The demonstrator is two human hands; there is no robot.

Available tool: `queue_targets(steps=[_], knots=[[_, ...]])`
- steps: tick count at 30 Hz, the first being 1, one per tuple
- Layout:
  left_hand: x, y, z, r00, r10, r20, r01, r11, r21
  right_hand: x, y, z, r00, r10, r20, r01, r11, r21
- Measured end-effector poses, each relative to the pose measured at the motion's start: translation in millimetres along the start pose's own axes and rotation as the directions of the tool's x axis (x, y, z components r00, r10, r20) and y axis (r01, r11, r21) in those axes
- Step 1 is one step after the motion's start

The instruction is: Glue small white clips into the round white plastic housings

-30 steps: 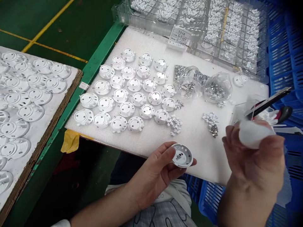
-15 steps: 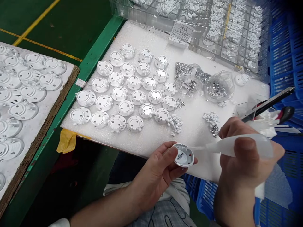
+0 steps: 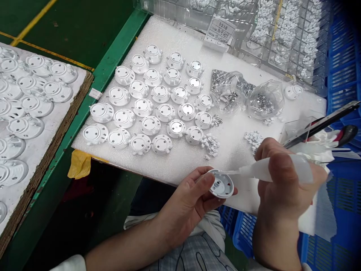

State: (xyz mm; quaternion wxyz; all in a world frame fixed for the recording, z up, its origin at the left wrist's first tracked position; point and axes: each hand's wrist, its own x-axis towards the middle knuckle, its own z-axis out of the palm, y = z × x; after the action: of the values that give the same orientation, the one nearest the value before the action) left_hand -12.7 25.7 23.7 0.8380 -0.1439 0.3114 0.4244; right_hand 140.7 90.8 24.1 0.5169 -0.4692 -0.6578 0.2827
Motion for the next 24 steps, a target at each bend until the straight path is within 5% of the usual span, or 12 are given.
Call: queue_targets(steps=[24], knots=[[0.2, -2.0, -1.0, 1.0, 0.015, 0.025, -0.016, 1.0, 0.019, 0.7, 8.8, 0.1, 0.997, -0.059, -0.045, 0.062, 0.996, 0.066]])
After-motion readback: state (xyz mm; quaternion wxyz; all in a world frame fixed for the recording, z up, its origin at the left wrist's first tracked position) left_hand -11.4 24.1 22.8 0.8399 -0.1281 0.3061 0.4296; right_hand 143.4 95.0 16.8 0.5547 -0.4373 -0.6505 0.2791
